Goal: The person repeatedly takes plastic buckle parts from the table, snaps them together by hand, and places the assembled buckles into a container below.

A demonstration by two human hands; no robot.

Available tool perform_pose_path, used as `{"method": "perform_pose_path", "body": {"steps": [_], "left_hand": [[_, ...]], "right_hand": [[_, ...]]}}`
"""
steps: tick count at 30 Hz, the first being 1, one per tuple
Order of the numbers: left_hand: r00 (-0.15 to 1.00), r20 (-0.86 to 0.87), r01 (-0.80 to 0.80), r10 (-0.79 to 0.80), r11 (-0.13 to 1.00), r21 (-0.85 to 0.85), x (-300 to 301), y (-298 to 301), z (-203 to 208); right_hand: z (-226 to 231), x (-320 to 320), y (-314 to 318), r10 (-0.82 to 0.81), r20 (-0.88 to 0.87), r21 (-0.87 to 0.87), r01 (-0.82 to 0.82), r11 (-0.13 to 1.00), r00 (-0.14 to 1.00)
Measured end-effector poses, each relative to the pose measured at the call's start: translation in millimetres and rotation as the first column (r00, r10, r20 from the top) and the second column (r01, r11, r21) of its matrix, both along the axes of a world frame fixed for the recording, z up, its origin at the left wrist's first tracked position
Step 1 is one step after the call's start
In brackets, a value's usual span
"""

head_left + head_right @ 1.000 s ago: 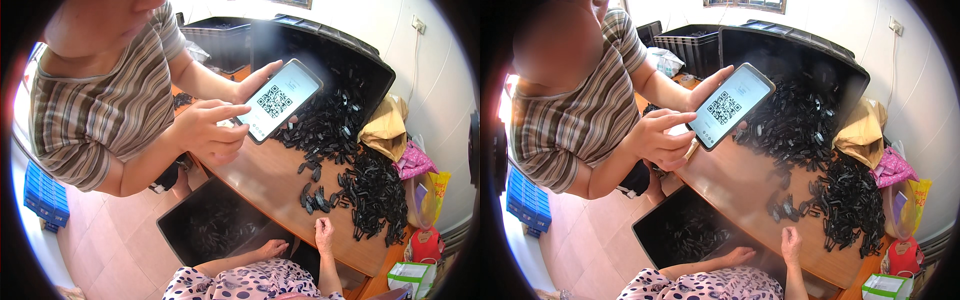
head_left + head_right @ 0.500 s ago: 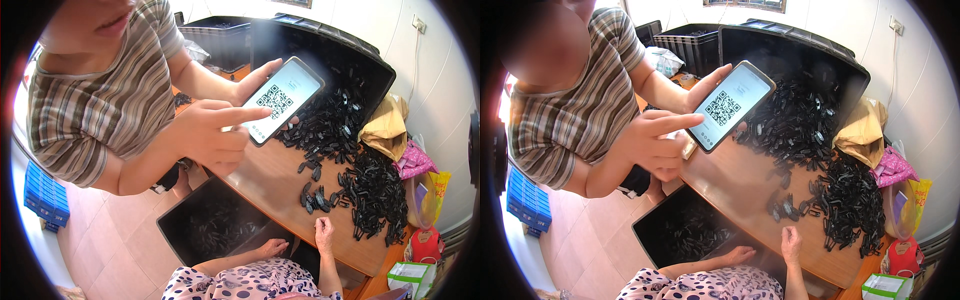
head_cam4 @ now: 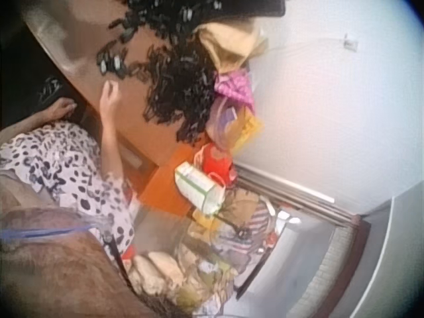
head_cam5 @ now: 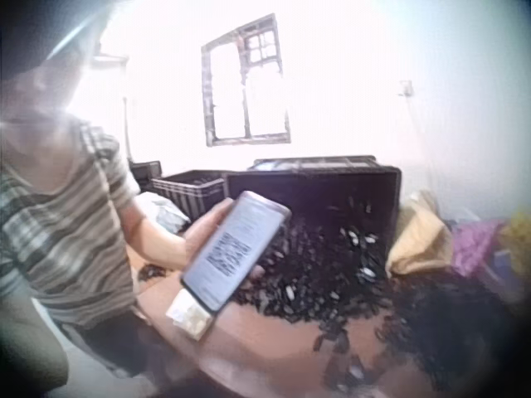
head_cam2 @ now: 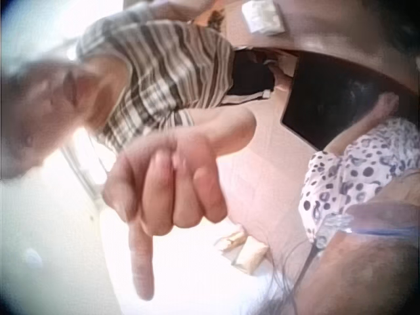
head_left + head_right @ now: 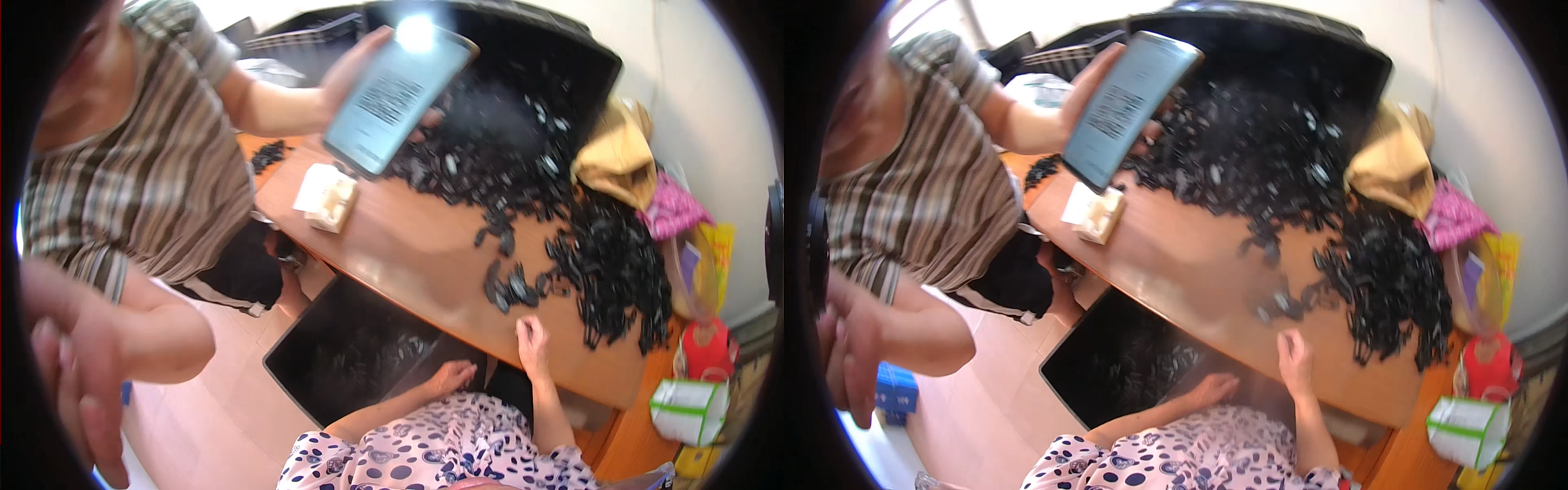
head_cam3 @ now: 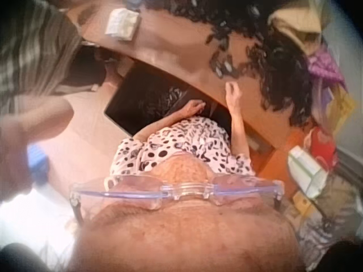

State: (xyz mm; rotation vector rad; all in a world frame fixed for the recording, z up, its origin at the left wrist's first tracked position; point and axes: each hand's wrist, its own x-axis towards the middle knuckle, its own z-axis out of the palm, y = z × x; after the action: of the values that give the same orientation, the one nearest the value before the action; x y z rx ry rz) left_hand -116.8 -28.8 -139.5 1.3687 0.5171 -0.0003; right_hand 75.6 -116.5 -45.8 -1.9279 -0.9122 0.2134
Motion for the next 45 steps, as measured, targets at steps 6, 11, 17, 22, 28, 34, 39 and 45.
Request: {"method": "perform_pose_path", "body": {"steps": [6, 11, 17, 22, 28, 34, 39, 45], "left_hand": [[0.998, -0.053, -0.027, 0.027, 1.000, -0.003, 3.3, 4.0, 7.4], [0.999, -0.050, 0.020, -0.017, 0.998, 0.067, 6.7, 2.5, 3.8], [0.999, -0.036, 0.035, -0.031, 0.993, 0.115, 6.5, -0.3, 9.1], [0.946, 0.038, 0.309, -0.322, 0.930, 0.198, 14.4, 5.3, 99.0], [0.914, 0.346, -0.278, -0.212, 0.293, 0.915, 77.1, 60.0, 136.9], [0.977, 0.042, -0.029, -0.209, 0.065, 0.997, 134.9, 84.8, 101.0], [0.993, 0.090, -0.077, -0.072, 0.173, 0.982, 142.1, 100.5, 92.0], [0.863, 0.494, -0.471, 0.106, 0.521, 0.712, 130.1, 124.2, 77.8]], "right_hand": [[-4.6, 1.8, 5.0, -0.040, -0.082, -0.018, 0.038, 0.999, 0.996], [-1.7, 1.8, 1.2, -0.042, -0.110, -0.002, 0.042, 0.999, 0.993], [2.0, 1.0, 2.9, -0.032, -0.107, 0.008, 0.033, 0.999, 0.994], [-2.6, 4.0, 0.7, -0.027, -0.076, 0.034, 0.030, 0.999, 0.997], [-7.2, 5.2, -4.3, -0.118, -0.288, 0.123, 0.159, 0.980, 0.950], [-9.3, 17.5, -6.4, -0.261, -0.216, 0.217, 0.307, 0.927, 0.941], [26.9, 67.4, -11.1, -0.144, 0.543, -0.100, 0.234, 0.967, 0.828], [20.8, 110.1, 9.8, 0.076, 0.639, -0.351, 0.202, 0.914, 0.766]]}}
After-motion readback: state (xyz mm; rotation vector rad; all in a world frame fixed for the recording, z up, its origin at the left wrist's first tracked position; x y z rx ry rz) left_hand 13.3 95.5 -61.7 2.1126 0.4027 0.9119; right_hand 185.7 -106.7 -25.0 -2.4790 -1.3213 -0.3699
